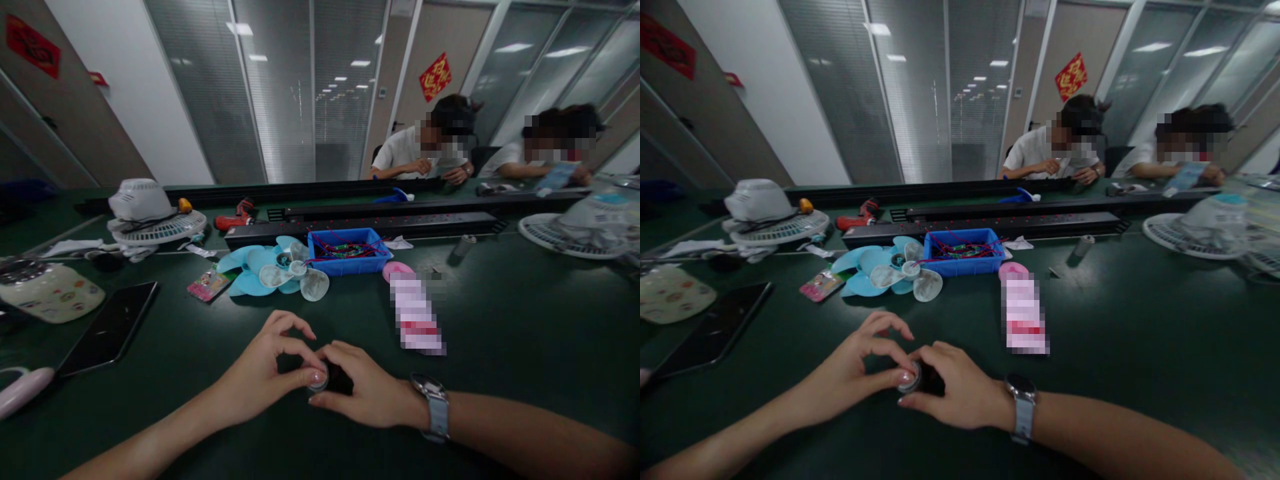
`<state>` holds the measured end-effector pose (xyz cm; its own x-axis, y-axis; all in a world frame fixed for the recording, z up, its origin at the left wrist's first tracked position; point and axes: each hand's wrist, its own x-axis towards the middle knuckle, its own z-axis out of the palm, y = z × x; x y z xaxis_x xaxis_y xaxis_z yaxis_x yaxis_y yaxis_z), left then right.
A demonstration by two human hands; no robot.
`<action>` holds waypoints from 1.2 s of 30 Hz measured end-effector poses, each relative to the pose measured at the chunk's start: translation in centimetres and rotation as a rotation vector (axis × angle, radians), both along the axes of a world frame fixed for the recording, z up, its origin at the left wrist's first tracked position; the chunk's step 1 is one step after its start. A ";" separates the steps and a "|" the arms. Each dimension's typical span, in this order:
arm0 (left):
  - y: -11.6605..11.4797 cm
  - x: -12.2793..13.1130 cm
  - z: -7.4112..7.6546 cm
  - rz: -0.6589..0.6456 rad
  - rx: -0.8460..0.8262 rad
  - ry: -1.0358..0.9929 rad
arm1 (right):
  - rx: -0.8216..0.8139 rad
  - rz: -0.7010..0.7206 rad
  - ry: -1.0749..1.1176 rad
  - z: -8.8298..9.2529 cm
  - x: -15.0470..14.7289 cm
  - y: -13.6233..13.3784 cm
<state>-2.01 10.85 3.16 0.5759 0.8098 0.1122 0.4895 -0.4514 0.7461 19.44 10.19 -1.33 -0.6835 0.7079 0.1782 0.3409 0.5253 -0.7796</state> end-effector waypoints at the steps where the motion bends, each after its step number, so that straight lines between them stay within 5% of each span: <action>1: -0.2 0.2 -0.1 0.022 0.031 -0.001 | -0.001 -0.003 -0.001 0.0 0.0 0.0; 8: -1.3 0.7 -0.4 0.120 0.204 -0.053 | -0.009 -0.006 0.005 -0.1 0.0 -0.1; 14: 0.7 -2.8 1.2 0.184 0.255 -0.125 | -0.085 0.017 0.006 0.8 0.2 -0.2; 17: 2.6 -4.7 -0.6 0.087 0.117 -0.085 | -0.127 0.015 -0.022 1.3 0.2 -0.2; 23: 4.4 -6.4 -5.2 0.121 0.089 0.020 | -0.178 -0.012 -0.041 1.5 0.1 -0.2; 36: 4.8 -7.4 -5.0 0.096 0.151 0.129 | -0.158 -0.005 -0.033 1.1 0.0 -0.3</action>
